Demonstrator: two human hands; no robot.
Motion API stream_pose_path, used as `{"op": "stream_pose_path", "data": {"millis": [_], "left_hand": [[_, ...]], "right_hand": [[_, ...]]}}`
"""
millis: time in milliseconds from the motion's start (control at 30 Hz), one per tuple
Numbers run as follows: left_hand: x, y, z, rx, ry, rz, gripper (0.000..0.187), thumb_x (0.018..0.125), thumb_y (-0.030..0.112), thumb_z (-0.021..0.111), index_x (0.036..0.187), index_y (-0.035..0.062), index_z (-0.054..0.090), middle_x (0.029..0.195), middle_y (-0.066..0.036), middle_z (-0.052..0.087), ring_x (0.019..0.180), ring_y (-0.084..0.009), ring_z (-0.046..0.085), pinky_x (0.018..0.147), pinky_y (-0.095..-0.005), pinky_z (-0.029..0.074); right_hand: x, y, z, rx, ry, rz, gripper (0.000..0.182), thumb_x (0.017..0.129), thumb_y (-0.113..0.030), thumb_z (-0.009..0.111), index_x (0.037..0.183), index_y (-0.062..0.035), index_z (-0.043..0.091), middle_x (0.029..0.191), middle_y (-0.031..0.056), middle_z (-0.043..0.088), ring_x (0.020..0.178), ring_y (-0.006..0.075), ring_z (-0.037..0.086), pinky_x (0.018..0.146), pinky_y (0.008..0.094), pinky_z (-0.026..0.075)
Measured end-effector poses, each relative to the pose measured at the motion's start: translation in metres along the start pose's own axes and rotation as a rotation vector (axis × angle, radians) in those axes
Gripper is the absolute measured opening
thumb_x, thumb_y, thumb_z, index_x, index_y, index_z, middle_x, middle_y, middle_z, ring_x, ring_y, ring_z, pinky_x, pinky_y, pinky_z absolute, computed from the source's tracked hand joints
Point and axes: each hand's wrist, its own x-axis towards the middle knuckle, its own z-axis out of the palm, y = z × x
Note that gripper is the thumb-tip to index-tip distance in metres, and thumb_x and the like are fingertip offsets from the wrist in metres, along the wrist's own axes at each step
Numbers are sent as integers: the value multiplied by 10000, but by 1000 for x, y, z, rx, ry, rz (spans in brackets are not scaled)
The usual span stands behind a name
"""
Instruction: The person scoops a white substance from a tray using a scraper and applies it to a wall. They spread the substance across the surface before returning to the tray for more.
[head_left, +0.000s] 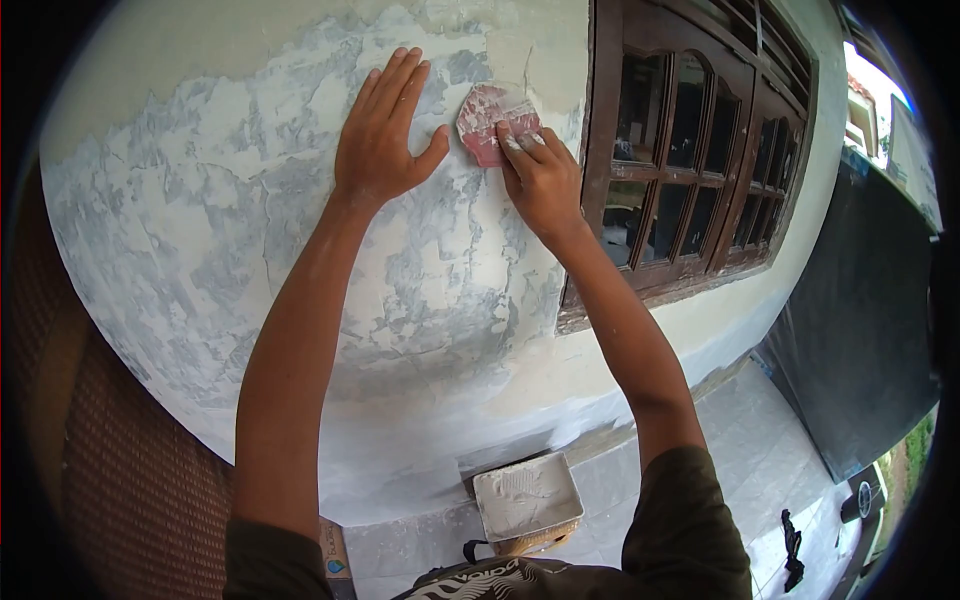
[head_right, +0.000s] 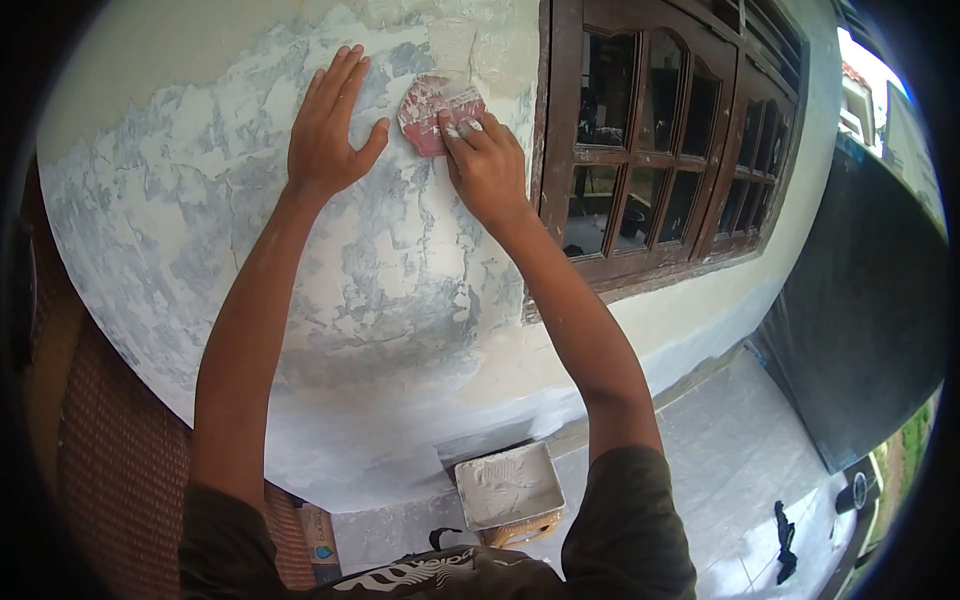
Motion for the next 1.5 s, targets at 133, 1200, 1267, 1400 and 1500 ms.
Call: {"op": "stream_pose_path", "data": {"millis": [133, 1200, 1267, 1400, 1500], "left_hand": [[0, 1, 1, -8, 16, -1, 660, 833, 191, 682, 1442, 21, 495, 1533, -130, 471, 1455, -287, 402, 1191, -479, 325], [3, 7, -2, 136, -15, -17, 594, 809, 199, 685, 1364, 18, 576, 1498, -113, 522, 1425, -270, 449, 1173, -460, 363], [2, 7, -1, 136, -14, -20, 591, 808, 200, 685, 1361, 20, 580, 1499, -112, 521, 1424, -269, 450, 1174, -457, 362], [1, 7, -1, 125, -14, -15, 592, 808, 207, 681, 1362, 24, 582, 1503, -113, 518, 1426, -267, 448, 1176, -454, 360], [2, 6, -1, 123, -8, -13, 586, 810, 203, 676, 1360, 23, 584, 1505, -118, 515, 1429, -271, 445, 1175, -460, 359]], "right_hand": [[-16, -16, -20, 82, -18, -47, 502, 686, -18, 777, 1184, -39, 726, 831, 67, 653, 832, 272, 620, 687, 371, 524], [35, 48, -4, -21, 32, -9, 370, 729, -18, 701, 1098, -31, 736, 811, 89, 661, 874, 283, 630, 707, 400, 530], [13, 37, -7, 0, -39, 2, 410, 716, -22, 708, 1126, -12, 724, 869, 109, 674, 910, 302, 640, 726, 410, 539], [-29, 12, -22, 75, -45, -22, 447, 708, -24, 726, 1155, -23, 722, 881, 107, 675, 895, 304, 638, 717, 405, 542], [-17, 12, -33, 162, -15, -39, 454, 712, -24, 739, 1166, -31, 725, 857, 103, 663, 846, 291, 627, 683, 392, 537]]}}
